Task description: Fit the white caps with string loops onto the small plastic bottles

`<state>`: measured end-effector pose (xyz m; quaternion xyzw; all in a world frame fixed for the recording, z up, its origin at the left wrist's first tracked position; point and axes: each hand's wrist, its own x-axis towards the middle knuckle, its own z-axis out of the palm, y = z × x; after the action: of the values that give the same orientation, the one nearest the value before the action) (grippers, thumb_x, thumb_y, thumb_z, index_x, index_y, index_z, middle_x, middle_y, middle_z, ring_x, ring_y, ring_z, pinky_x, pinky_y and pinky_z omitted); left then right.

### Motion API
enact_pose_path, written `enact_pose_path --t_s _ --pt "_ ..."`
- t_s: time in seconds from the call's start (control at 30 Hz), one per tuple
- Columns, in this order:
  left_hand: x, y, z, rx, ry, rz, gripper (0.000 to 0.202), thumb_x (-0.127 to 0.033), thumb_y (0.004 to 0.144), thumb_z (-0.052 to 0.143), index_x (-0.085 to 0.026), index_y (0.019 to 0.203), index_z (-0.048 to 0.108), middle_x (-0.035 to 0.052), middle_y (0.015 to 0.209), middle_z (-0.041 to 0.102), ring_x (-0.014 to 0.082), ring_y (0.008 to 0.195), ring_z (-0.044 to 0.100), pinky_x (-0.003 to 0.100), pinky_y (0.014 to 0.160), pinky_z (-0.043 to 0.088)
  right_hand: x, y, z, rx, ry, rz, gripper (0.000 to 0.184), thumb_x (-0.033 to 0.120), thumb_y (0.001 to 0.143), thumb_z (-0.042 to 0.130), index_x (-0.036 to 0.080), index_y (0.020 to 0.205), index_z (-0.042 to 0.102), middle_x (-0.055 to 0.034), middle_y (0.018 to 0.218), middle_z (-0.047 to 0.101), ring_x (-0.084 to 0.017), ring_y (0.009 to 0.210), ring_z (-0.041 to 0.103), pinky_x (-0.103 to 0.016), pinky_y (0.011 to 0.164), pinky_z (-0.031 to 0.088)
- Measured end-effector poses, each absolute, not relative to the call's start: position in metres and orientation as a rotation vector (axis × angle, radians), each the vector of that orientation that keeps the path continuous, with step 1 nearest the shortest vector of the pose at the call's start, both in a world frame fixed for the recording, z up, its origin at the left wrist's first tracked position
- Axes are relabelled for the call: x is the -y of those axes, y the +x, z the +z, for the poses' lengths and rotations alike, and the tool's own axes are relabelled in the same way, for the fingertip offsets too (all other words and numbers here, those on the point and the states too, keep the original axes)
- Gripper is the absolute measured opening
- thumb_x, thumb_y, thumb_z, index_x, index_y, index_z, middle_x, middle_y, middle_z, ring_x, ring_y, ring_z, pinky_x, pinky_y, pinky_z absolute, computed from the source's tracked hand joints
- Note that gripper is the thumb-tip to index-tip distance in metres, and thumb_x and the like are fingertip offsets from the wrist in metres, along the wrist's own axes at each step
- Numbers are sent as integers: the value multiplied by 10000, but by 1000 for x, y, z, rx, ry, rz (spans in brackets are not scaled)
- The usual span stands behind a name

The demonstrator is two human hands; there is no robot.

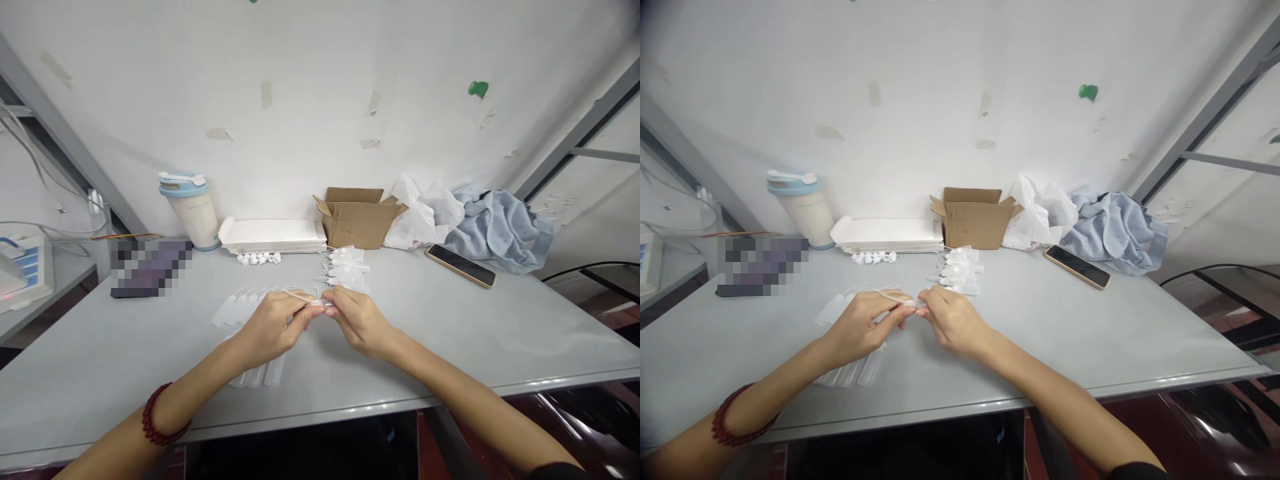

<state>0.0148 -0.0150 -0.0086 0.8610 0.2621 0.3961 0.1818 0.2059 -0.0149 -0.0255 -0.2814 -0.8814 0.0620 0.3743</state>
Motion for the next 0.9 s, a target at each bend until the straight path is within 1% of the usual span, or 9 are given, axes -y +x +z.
enact_pose_path --t_s 0.13,0.23,0.33,0.43,0.57,0.63,0.7,0.83,0.9 --pt "14 16 -16 -694 2560 1250 286 -138 931 479 -166 646 477 -19 556 476 104 521 438 228 520 357 19 205 -15 2161 -808 540 346 326 999 270 177 789 501 -7 669 489 -113 610 459 -245 592 387" --pt "15 16 -19 -663 2693 1290 261 -142 941 464 -178 683 451 -31 568 426 106 512 399 235 495 327 18 207 -10 2042 -916 988 417 436 966 350 180 645 423 33 582 388 -83 525 377 -227 514 347" --pt "16 16 -21 -701 2872 1247 253 -170 956 447 -180 704 447 -24 584 440 114 508 396 248 475 308 12 210 -11 1818 -896 1513 478 556 877 474 191 588 368 69 536 283 -59 457 279 -208 414 313" --pt "18 17 -21 -735 3026 1193 273 -196 970 419 -180 701 453 -13 585 454 124 507 395 257 471 312 7 214 -11 1628 -882 1883 458 560 827 555 168 612 457 89 508 253 -45 425 229 -187 355 264" --pt "22 18 -19 -706 3128 1153 289 -197 971 416 -178 686 461 1 587 477 129 503 396 268 465 309 6 217 -10 1513 -972 2122 415 513 836 570 127 682 568 102 467 238 -36 402 178 -171 325 172" --pt "22 18 -18 -692 3107 1133 277 -195 969 413 -173 700 476 6 594 494 132 515 424 265 473 331 6 216 -10 1521 -997 2114 430 526 831 567 131 661 568 109 455 205 -35 394 151 -175 320 151" --pt "20 15 -17 -723 3026 1082 221 -204 963 419 -157 770 517 20 641 537 139 557 484 257 506 384 5 214 -10 1567 -1013 1927 441 539 811 584 144 621 545 104 458 218 -38 395 173 -186 331 185" --pt "10 7 -17 -936 2828 969 150 -171 942 425 -123 992 558 66 824 618 160 695 582 265 597 456 -2 219 -9 1651 -1066 1210 418 515 826 569 158 609 543 52 503 389 -72 467 357 -222 451 328" --pt "6 6 -13 -1020 2723 989 175 -149 933 416 -129 1021 566 71 870 626 156 721 590 263 616 469 -10 224 -9 1625 -1144 823 340 477 844 554 159 750 628 15 600 531 -95 534 435 -237 513 364"
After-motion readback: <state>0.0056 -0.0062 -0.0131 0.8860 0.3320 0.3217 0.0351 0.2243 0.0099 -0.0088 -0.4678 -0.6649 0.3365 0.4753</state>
